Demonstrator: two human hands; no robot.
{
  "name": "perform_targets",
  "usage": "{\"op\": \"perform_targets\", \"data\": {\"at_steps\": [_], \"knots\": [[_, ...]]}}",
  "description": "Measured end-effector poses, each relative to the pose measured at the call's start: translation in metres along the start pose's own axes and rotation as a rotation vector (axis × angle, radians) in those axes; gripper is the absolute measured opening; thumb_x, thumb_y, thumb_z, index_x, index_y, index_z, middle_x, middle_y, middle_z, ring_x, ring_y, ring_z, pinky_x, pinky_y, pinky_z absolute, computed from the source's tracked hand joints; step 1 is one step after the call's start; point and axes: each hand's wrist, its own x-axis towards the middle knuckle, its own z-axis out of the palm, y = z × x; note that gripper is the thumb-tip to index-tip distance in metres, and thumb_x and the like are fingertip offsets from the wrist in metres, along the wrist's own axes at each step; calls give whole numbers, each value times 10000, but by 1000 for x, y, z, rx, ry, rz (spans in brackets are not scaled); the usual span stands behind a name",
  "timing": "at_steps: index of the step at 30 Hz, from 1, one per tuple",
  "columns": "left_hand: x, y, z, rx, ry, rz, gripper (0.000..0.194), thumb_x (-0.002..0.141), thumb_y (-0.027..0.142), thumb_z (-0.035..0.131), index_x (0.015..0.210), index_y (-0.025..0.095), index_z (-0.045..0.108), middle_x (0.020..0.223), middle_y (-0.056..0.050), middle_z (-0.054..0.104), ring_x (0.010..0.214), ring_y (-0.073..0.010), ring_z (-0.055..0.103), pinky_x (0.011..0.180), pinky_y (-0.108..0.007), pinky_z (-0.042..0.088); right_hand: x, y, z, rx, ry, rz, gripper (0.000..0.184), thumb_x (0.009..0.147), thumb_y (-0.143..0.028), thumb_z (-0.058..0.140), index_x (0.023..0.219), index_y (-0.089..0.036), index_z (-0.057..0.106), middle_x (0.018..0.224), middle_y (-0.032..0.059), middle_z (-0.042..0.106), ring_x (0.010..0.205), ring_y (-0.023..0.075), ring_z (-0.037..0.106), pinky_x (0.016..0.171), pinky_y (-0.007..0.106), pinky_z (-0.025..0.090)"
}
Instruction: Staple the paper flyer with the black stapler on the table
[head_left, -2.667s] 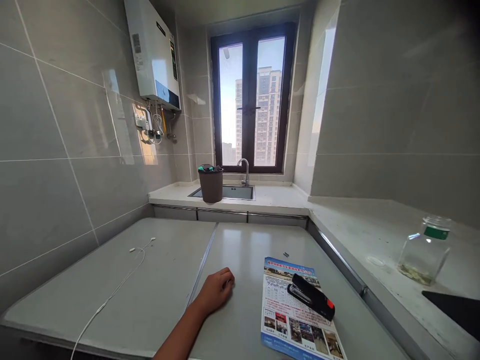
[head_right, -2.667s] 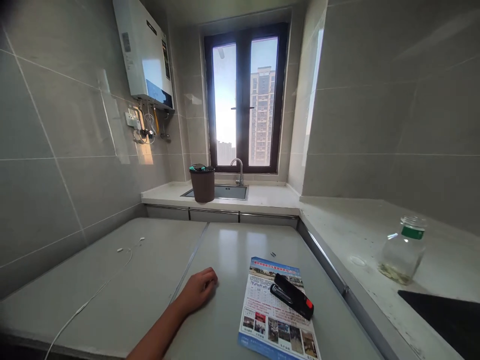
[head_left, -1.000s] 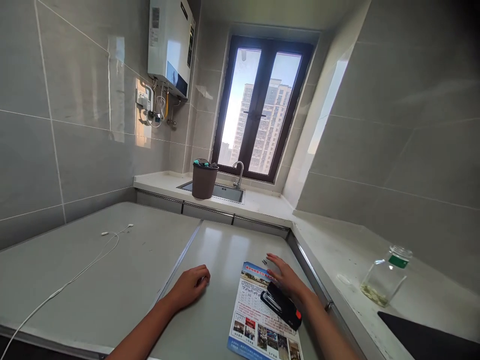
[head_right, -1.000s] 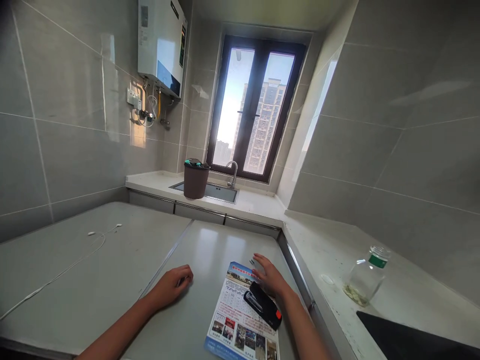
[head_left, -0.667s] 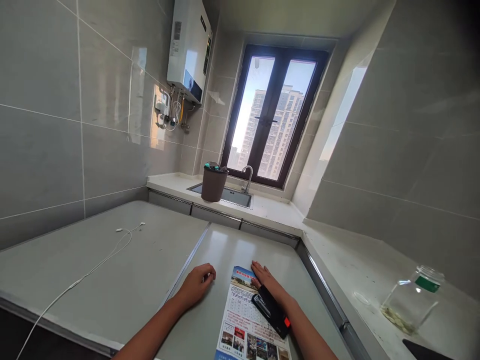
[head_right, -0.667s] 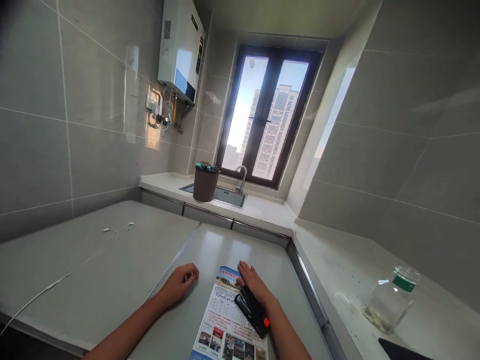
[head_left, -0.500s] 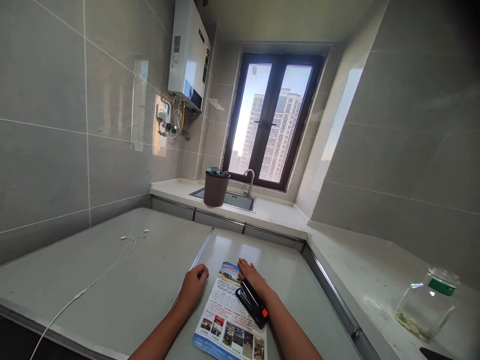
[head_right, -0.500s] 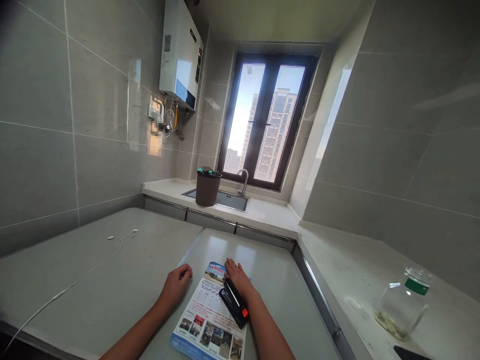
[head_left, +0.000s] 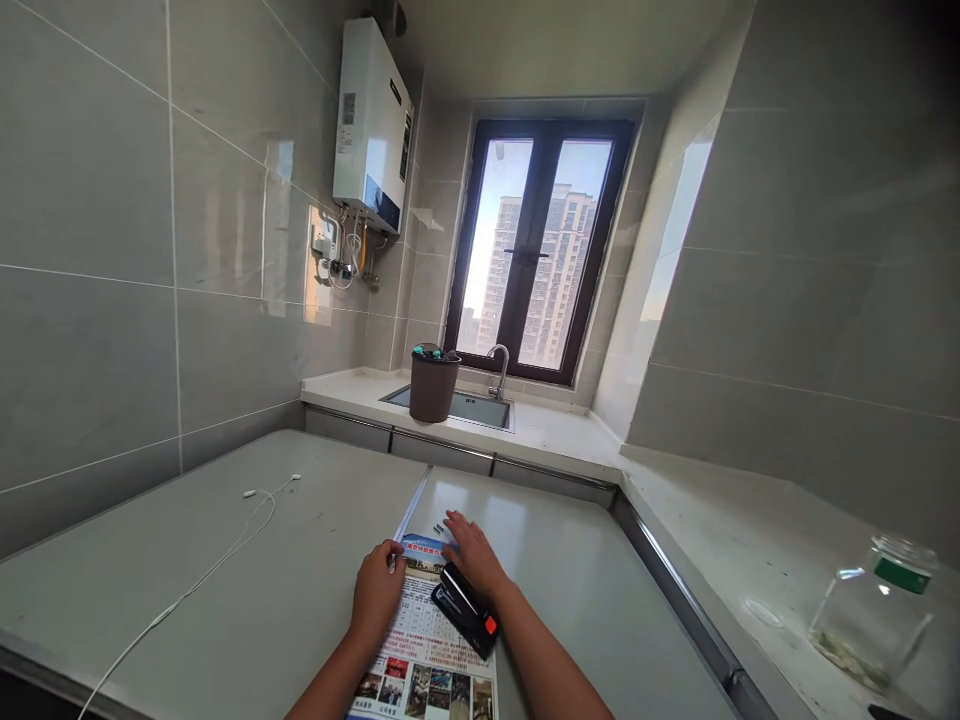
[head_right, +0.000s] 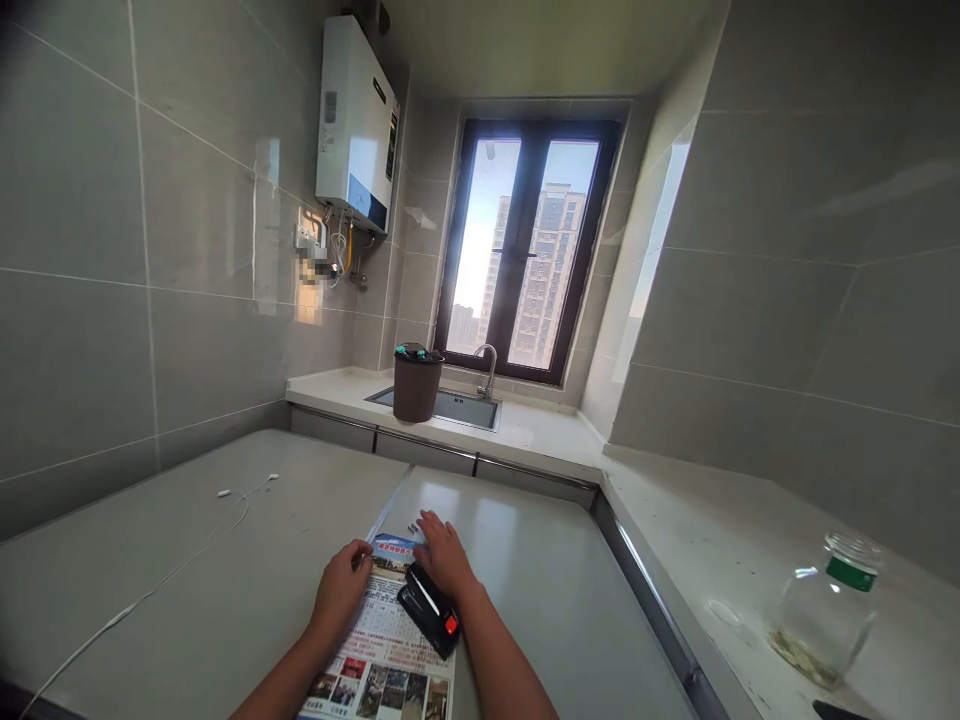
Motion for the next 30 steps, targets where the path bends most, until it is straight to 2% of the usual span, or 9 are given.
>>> {"op": "perform_targets", "data": {"at_steps": [2,3,5,7,10,13,16,23,30], "knots": [[-2,2,2,86,17,27,99,859,219,507,794,221,582,852,-46,704,831,-224,656,745,-283,438,-18,12,-10,-44,89,116,330,1046,-327,342,1211,-245,617,1314,54,666,1218,231,576,1008,328,407],[-3,3,2,126,25,35,135,874,223,493,751,222,547,805,-39,679,792,-217,638,719,-279,422,-30,22,-16,-67,113,172,319,1042,-307,342,1064,-224,649,1133,68,718,1075,230,631,907,309,435],[-3,4,3,174,34,41,210,893,227,463,685,227,488,731,-29,628,728,-209,599,678,-279,388,-59,47,-30,-114,134,258,262,1001,-266,422,859,-215,637,903,68,713,881,227,656,742,284,421],[-4,5,3,178,31,49,235,892,230,457,657,226,478,709,-28,607,714,-210,582,667,-283,369,-93,74,-46,-209,167,353,224,963,-250,477,777,-235,600,843,40,701,803,206,653,654,267,370],[-4,7,2,163,21,66,263,887,267,478,631,219,516,720,-40,620,739,-220,590,690,-294,374,-144,111,-69,-272,204,444,237,957,-243,456,755,-230,579,823,46,695,773,204,658,605,265,314],[-6,8,1,147,6,76,358,919,344,465,599,212,554,736,-63,649,765,-235,608,727,-314,396,-178,132,-82,-307,248,541,279,960,-257,421,723,-224,563,786,50,688,718,191,645,582,264,287],[-6,9,-1,139,-3,71,405,932,388,447,603,204,595,769,-85,685,800,-256,632,750,-330,411,-190,138,-84,-304,270,580,300,957,-261,409,704,-221,566,771,51,687,698,180,628,580,266,294],[-5,11,-3,118,-13,67,439,926,434,435,622,202,651,770,-100,708,798,-276,656,747,-343,437,-187,136,-80,-284,284,547,280,952,-260,423,704,-220,546,770,45,662,714,180,616,606,267,319],[-6,13,-4,53,3,61,370,867,369,479,600,203,675,779,-85,728,823,-273,683,772,-338,469,-190,145,-77,-252,295,545,284,953,-275,414,691,-224,512,758,38,650,693,180,611,602,265,313]]}}
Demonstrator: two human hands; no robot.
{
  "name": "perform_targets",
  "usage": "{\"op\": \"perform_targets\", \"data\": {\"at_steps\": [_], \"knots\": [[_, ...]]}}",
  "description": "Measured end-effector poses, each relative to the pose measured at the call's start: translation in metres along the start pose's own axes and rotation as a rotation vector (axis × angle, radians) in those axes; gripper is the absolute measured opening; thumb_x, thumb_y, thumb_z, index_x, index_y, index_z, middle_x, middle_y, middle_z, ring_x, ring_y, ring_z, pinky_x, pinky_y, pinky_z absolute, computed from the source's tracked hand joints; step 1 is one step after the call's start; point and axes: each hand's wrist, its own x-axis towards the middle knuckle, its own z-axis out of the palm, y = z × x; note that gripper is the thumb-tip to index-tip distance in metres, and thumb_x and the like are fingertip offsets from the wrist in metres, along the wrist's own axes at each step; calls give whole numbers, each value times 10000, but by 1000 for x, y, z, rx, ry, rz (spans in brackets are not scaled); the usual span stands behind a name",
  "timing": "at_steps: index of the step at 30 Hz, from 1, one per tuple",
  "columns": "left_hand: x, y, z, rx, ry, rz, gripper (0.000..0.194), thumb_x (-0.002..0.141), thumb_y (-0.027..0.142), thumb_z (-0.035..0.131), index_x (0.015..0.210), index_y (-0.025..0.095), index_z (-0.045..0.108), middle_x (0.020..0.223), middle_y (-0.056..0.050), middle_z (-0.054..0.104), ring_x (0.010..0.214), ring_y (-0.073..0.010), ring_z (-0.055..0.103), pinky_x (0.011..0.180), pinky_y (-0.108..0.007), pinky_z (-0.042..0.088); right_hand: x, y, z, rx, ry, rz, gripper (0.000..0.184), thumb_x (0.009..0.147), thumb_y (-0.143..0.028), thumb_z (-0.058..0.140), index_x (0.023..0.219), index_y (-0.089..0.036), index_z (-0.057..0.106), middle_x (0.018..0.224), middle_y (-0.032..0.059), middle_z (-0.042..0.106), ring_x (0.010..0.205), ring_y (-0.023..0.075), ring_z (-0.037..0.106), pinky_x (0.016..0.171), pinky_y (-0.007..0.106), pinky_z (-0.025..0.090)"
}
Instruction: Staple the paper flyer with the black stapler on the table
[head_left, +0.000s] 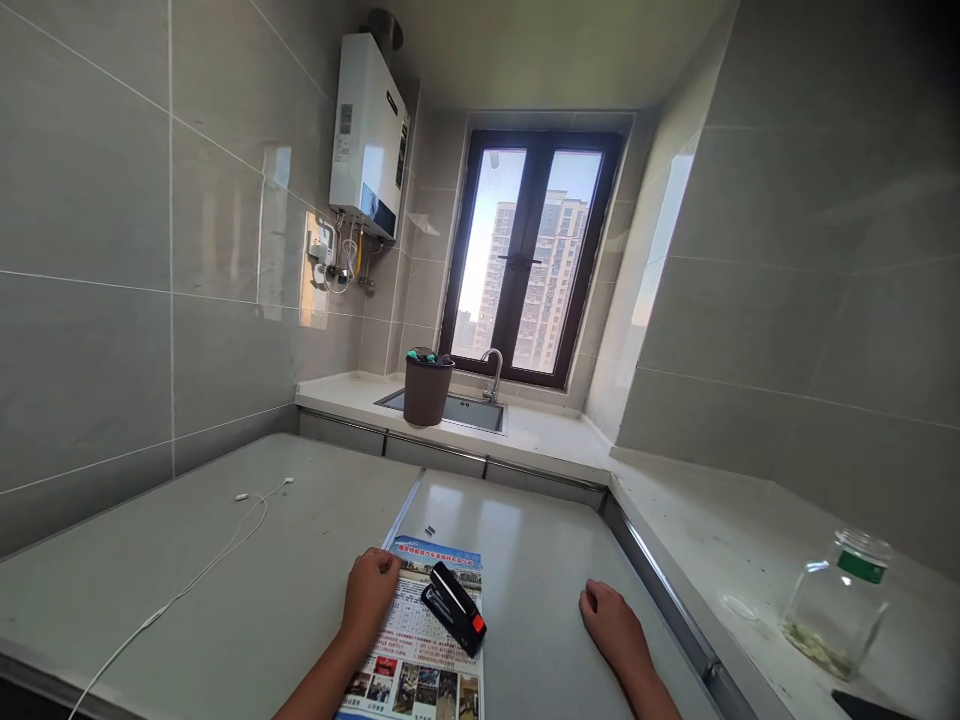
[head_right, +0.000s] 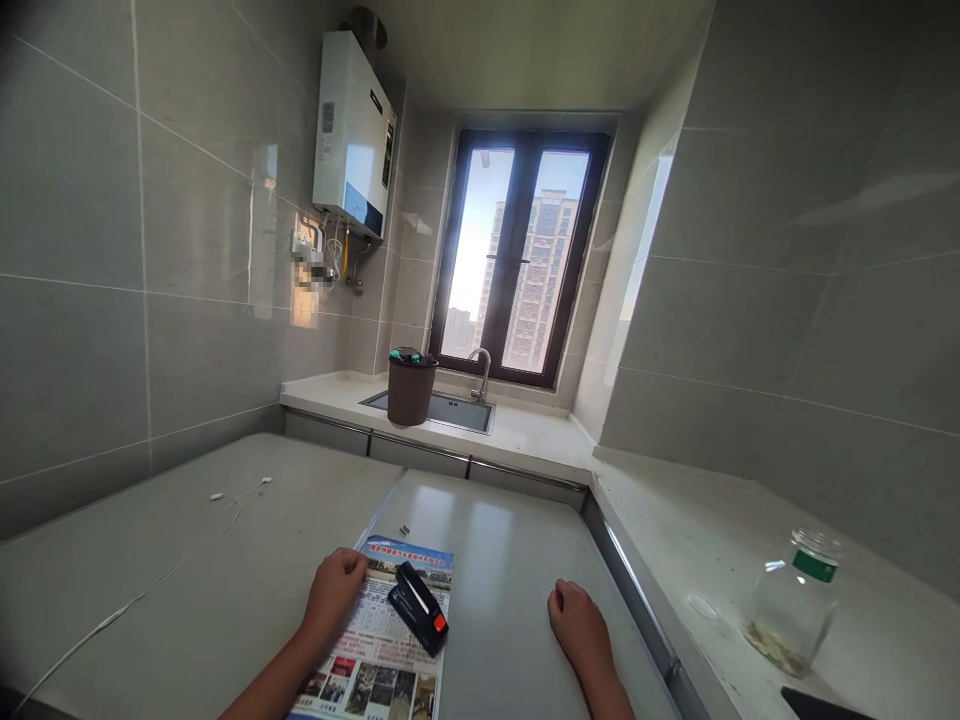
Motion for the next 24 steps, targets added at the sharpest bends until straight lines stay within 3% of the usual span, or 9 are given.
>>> {"op": "perform_targets", "data": {"at_steps": [7,12,17,21,24], "knots": [[3,2,-2,-89,3,41,319,824,343,521,611,210,716,847,-82,744,883,-273,690,859,-362,508,1,2,2,4,3,-9,297,960,-283,391,685,-229,489,758,37,651,706,186,620,613,268,322],[0,22,-12,-210,59,171,361,910,431,535,730,221,766,1030,-101,722,1040,-285,644,953,-402,492,1,1,1,8,3,-2,297,953,-287,391,675,-234,485,752,39,655,704,189,621,609,273,324],[-10,40,-21,-366,-45,326,355,962,406,532,811,222,795,1109,-103,690,1095,-271,614,996,-400,481,3,3,2,15,-29,19,295,948,-317,382,685,-235,488,780,53,671,721,198,622,619,282,328],[-14,49,-28,-429,-86,402,309,957,351,538,869,213,800,1069,-106,670,1008,-257,634,905,-378,515,2,8,3,46,-51,14,291,932,-356,386,687,-238,491,758,54,666,718,203,612,620,288,333],[-21,72,-39,-479,-62,444,298,954,309,534,801,205,767,889,-76,674,885,-234,654,827,-355,530,3,12,6,69,-63,18,292,923,-384,386,679,-249,470,745,53,654,714,215,608,621,299,343]]}}
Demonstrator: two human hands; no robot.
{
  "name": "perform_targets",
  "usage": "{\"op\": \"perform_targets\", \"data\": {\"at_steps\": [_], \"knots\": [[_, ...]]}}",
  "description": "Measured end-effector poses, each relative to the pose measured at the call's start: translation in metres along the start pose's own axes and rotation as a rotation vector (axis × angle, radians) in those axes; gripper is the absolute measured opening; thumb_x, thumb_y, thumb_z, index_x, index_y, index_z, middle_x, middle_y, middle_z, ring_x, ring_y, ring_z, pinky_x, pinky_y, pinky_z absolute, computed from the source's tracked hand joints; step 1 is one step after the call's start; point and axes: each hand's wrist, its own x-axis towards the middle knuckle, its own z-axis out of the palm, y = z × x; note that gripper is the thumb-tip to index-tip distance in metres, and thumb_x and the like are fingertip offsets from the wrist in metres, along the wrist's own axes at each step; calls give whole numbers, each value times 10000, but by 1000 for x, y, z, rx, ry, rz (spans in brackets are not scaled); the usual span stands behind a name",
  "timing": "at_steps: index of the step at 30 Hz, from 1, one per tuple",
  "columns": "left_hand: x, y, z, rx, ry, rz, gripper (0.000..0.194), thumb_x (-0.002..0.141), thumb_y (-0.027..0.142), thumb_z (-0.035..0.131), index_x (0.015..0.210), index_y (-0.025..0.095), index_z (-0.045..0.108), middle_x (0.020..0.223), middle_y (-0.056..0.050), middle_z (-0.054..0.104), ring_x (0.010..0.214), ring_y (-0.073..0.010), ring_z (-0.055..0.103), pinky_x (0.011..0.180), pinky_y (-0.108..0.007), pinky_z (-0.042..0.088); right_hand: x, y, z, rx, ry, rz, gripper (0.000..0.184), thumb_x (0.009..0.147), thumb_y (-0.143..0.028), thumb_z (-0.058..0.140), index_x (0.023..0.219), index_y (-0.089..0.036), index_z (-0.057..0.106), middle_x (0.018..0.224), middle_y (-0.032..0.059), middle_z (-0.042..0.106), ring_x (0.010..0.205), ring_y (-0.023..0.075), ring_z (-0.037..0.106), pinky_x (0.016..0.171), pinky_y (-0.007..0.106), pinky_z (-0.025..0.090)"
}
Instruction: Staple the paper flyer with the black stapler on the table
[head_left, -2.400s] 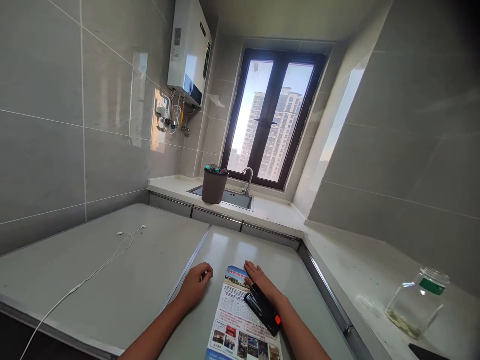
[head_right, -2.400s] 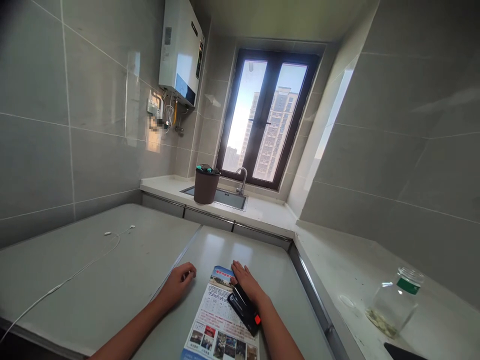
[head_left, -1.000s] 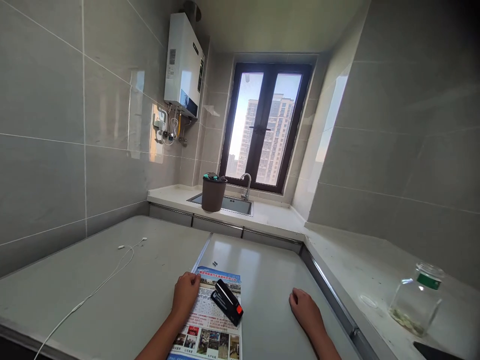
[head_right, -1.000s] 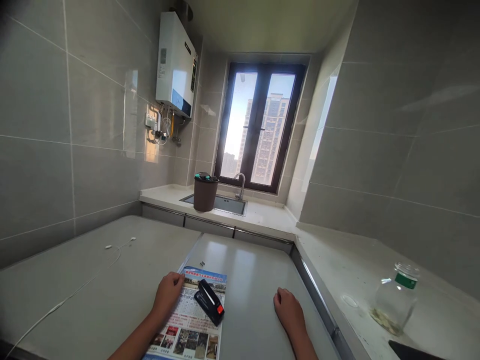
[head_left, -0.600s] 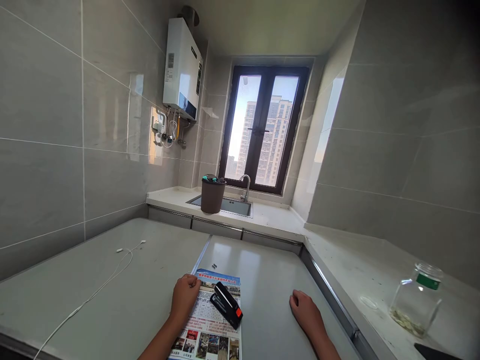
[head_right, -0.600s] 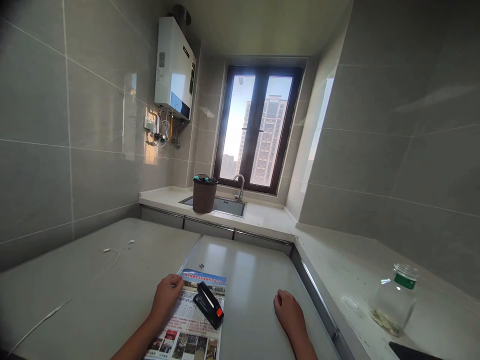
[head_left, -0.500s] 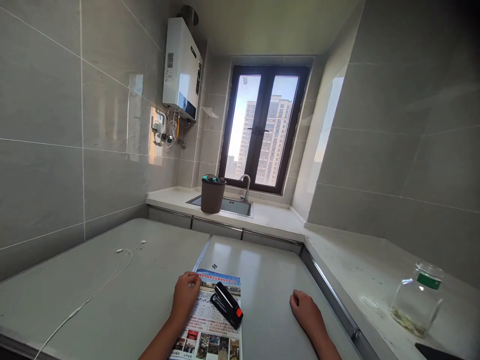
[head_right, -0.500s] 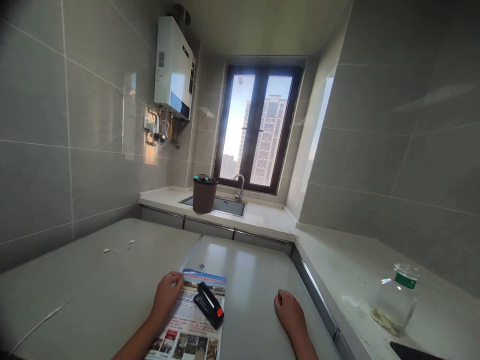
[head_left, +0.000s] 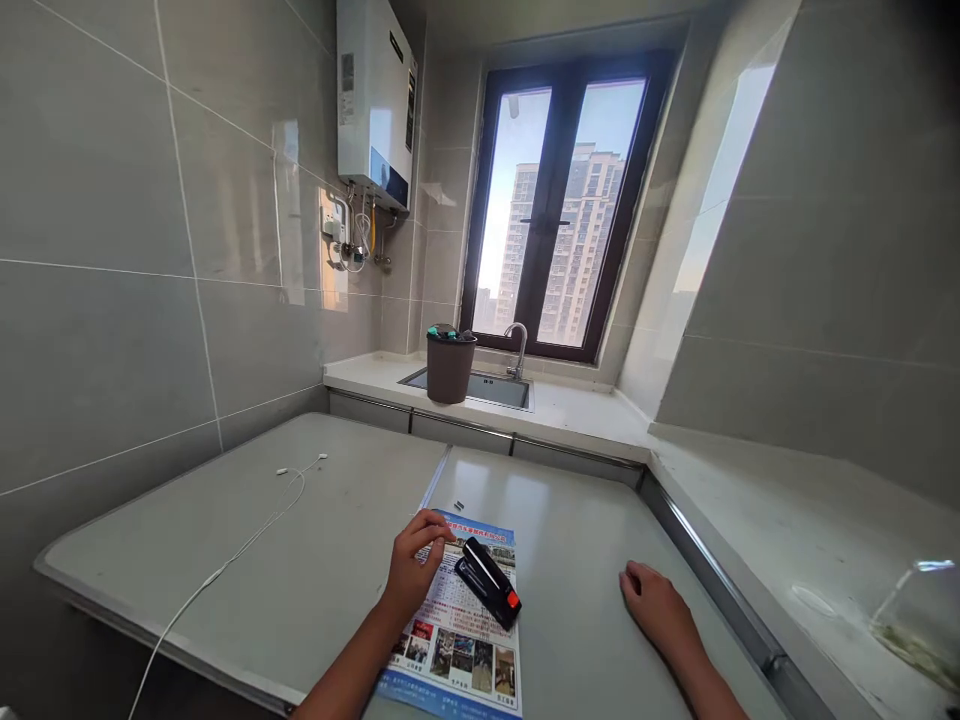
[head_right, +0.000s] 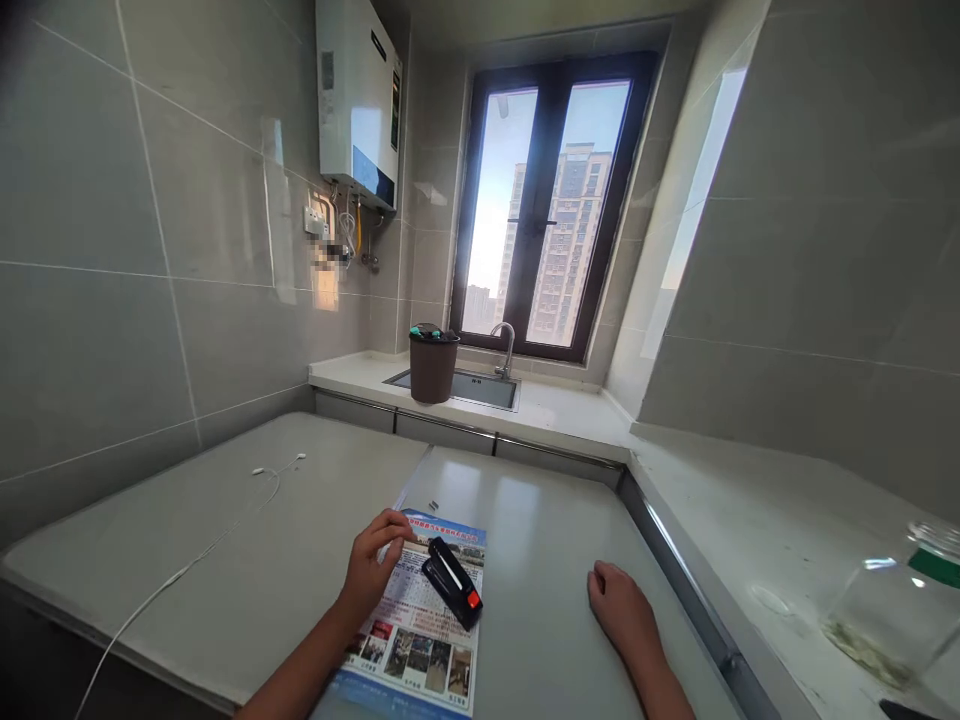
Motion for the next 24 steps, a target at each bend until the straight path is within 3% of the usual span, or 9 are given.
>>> {"op": "perform_targets", "data": {"at_steps": [7,11,13,16,18,20,21,24], "knots": [[-2,109,9,-176,83,179,242,965,230,553,924,277,786,746,-40,708,611,-168,612,591,-283,495,2,5,8,-9,17,-9,295,917,-403,390,659,-265,425,738,55,641,719,233,617,634,322,366],[-3,140,5,-195,2,251,243,967,298,572,1005,325,811,684,-57,712,540,-193,608,521,-314,471,0,3,7,-16,28,-15,305,919,-409,374,653,-264,408,718,46,620,705,225,606,624,317,366],[-1,141,7,-276,-11,200,244,965,354,582,956,325,825,641,-54,692,509,-189,586,512,-321,459,-2,-1,2,-1,38,-14,314,914,-418,378,641,-264,386,693,45,599,681,227,593,620,323,369],[3,126,21,-533,-42,-57,313,958,442,578,841,271,812,614,-36,643,443,-137,507,472,-287,401,-5,-22,-13,66,123,-14,357,929,-473,382,639,-267,358,658,36,549,632,225,545,613,338,376],[2,107,35,-695,-136,-286,358,932,477,588,801,210,788,610,-23,604,393,-87,420,423,-245,306,-7,-48,-27,173,215,-20,390,953,-530,384,666,-266,384,660,20,520,615,207,500,617,335,384],[-1,85,50,-831,-284,-485,355,869,454,628,716,160,757,580,-23,568,392,-71,375,410,-225,235,-10,-84,-40,378,198,-60,439,932,-596,463,661,-255,405,605,-16,445,565,168,423,596,313,374],[-4,74,57,-920,-332,-581,362,840,435,626,631,152,713,560,-27,544,403,-76,363,406,-225,224,-12,-104,-45,519,141,-61,459,910,-623,505,656,-251,419,592,-26,427,554,155,409,567,297,358],[-13,43,71,-1053,-438,-745,366,807,421,585,541,170,617,528,-26,492,448,-111,391,418,-242,298,-26,-163,-51,1059,-362,-59,380,888,-633,579,849,-258,526,611,-54,482,484,113,389,466,235,299]]}}
